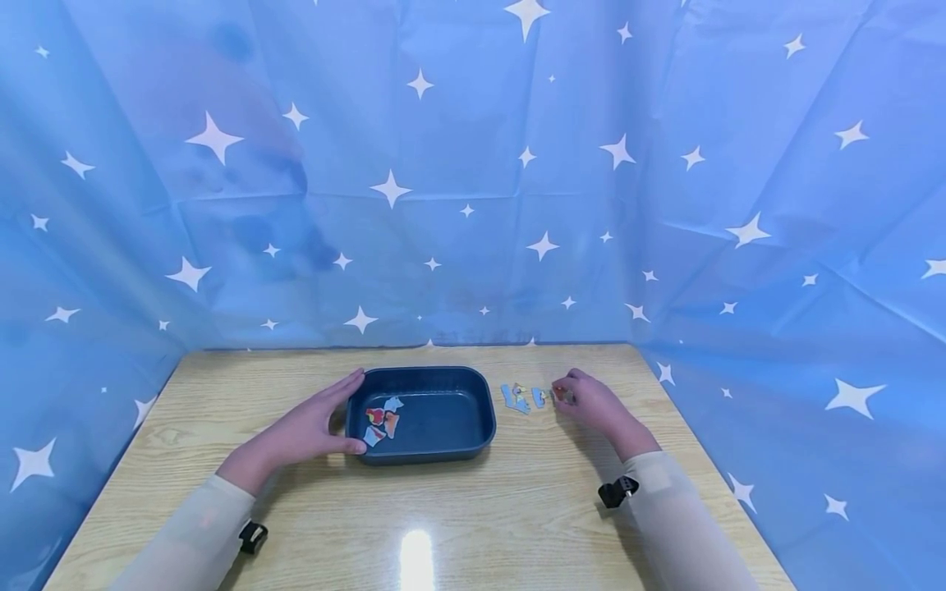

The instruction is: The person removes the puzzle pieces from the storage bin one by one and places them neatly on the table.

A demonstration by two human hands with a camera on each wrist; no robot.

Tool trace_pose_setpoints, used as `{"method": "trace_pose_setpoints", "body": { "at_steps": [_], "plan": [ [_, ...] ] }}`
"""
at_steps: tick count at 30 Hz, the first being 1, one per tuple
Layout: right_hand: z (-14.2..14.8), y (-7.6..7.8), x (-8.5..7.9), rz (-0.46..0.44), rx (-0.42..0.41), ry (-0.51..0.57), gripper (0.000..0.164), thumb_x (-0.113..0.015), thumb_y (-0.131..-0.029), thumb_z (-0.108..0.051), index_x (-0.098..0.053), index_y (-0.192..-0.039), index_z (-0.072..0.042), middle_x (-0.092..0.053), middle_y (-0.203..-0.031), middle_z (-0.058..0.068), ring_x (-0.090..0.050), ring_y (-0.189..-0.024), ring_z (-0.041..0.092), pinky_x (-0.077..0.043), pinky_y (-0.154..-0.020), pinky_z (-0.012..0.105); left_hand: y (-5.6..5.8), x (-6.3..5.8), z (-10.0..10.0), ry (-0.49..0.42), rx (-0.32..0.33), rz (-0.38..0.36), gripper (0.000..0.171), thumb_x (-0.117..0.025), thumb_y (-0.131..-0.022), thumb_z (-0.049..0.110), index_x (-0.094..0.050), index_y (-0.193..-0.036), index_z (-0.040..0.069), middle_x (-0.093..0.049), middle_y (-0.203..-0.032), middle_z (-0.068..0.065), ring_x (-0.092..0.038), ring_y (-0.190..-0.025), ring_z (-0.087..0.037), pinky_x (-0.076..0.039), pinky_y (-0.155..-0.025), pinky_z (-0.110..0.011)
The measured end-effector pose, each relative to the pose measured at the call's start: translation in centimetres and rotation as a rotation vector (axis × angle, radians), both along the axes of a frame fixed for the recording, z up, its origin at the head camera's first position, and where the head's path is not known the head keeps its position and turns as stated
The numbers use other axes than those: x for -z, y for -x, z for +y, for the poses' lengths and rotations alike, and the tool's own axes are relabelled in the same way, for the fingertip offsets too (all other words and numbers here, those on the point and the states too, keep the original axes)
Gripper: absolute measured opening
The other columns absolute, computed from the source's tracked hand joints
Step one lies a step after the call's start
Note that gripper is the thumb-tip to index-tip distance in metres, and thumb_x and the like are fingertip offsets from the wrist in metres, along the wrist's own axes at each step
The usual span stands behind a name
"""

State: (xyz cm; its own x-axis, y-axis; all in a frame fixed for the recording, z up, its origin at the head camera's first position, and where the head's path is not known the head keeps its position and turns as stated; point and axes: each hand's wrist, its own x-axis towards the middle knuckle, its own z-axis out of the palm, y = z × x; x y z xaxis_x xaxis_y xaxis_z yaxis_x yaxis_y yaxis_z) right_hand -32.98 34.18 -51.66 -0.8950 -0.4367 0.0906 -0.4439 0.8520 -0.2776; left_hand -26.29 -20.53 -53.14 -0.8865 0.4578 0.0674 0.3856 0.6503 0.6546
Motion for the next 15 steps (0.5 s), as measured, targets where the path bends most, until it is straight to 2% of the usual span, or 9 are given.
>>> {"method": "trace_pose_setpoints", "body": {
  "at_steps": [4,15],
  "plan": [
    [-0.20,-0.05,0.24,-0.018,0.016,-0.010,0.030,-0.079,-0.102,-0.006,-0.076,-0.130,0.003,-0.066,-0.108,0.008,-0.067,-0.093,0.021,-0.062,-0.084,0.046,0.07,0.10,-0.04,-0.001,-0.003,-0.013,0.124,-0.092,-0.086,0.060,-0.022,-0.179,0.016,-0.016,-0.185,-0.008,-0.021,-0.167,-0.045,-0.028,-0.128,-0.069],
    [-0.37,0.24,0.85,-0.035,0.030,-0.023,0.026,-0.078,-0.103,-0.006,-0.077,-0.128,0.001,-0.065,-0.108,0.008,-0.062,-0.087,0.017,-0.057,-0.076,0.040,-0.06,0.03,0.06,-0.003,-0.006,-0.017,0.123,-0.092,-0.087,0.059,-0.022,-0.178,0.016,-0.016,-0.186,-0.006,-0.020,-0.167,-0.045,-0.028,-0.129,-0.069]
  ]
}}
